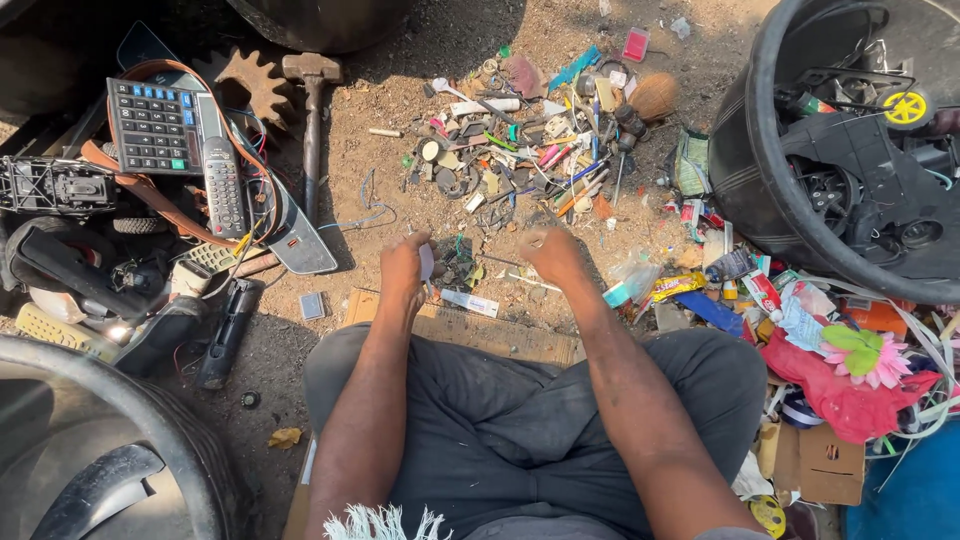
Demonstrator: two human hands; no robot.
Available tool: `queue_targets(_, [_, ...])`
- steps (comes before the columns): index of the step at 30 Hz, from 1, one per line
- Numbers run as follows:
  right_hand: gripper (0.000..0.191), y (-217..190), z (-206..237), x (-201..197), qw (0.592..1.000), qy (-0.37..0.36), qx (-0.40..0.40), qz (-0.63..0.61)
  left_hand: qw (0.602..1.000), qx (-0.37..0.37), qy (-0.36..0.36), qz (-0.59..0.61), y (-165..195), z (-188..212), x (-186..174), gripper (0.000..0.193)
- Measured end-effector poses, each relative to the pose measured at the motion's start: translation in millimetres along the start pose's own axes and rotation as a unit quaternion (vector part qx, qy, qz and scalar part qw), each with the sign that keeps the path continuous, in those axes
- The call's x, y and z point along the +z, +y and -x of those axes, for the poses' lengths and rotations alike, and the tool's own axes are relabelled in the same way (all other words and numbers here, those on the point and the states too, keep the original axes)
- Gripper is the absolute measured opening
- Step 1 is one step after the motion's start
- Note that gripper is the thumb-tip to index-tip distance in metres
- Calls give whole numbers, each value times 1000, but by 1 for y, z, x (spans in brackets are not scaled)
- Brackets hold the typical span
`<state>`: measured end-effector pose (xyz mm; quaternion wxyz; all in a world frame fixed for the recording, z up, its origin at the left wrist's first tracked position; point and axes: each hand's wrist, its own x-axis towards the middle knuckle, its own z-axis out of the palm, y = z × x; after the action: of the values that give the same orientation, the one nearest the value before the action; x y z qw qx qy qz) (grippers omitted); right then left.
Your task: The person sits on the ground and sorts through a pile of mixed waste, picking up items such as plastic pieces, wires, and small containers. They separate materials by hand and place selected items into nearby black bins.
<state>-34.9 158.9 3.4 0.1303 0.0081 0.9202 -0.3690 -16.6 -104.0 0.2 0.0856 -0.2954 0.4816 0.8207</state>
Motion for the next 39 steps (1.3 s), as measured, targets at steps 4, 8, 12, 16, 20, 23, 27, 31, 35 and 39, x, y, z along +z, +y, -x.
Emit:
queue_targets(4, [19,-5,3,16,970,7,-75,232,998,4,-39,-39,-5,6,7,23])
queue_targets(8, [19,-30,5,36,917,-80,-83,381,1000,9,-21,-11,-4,8,0,22])
queue_targets(12, [15,-84,5,-9,854,-216,-114,459,996,41,58,55,4,1,-8,23])
queue_targets(16, [11,-158,-1,-90,901,-13,-193,389,996,12,56,68,8,4,-2,31])
queue_targets(20, [27,-176,4,-119,920,261,-291,-5,987,-51,-57,141,14,19,5,32])
queue_targets(23, [31,-142,20,-55,951,65,-42,-300,985,-8,-135,103,13,29,11,33])
queue_targets(27, [51,-81,57,36,698,-60,191,-687,975,75,-205,-50,-9,44,24,30])
queue_targets(31, [39,-72,84,50,562,-31,256,-786,911,162,-162,-342,-32,60,33,45])
queue_targets(35, [30,-49,84,52,587,-64,164,-791,959,147,-205,-132,-32,53,28,58])
queue_targets(39, [24,-7,89,29,642,-18,187,-743,994,104,-29,-2,-18,30,0,54])
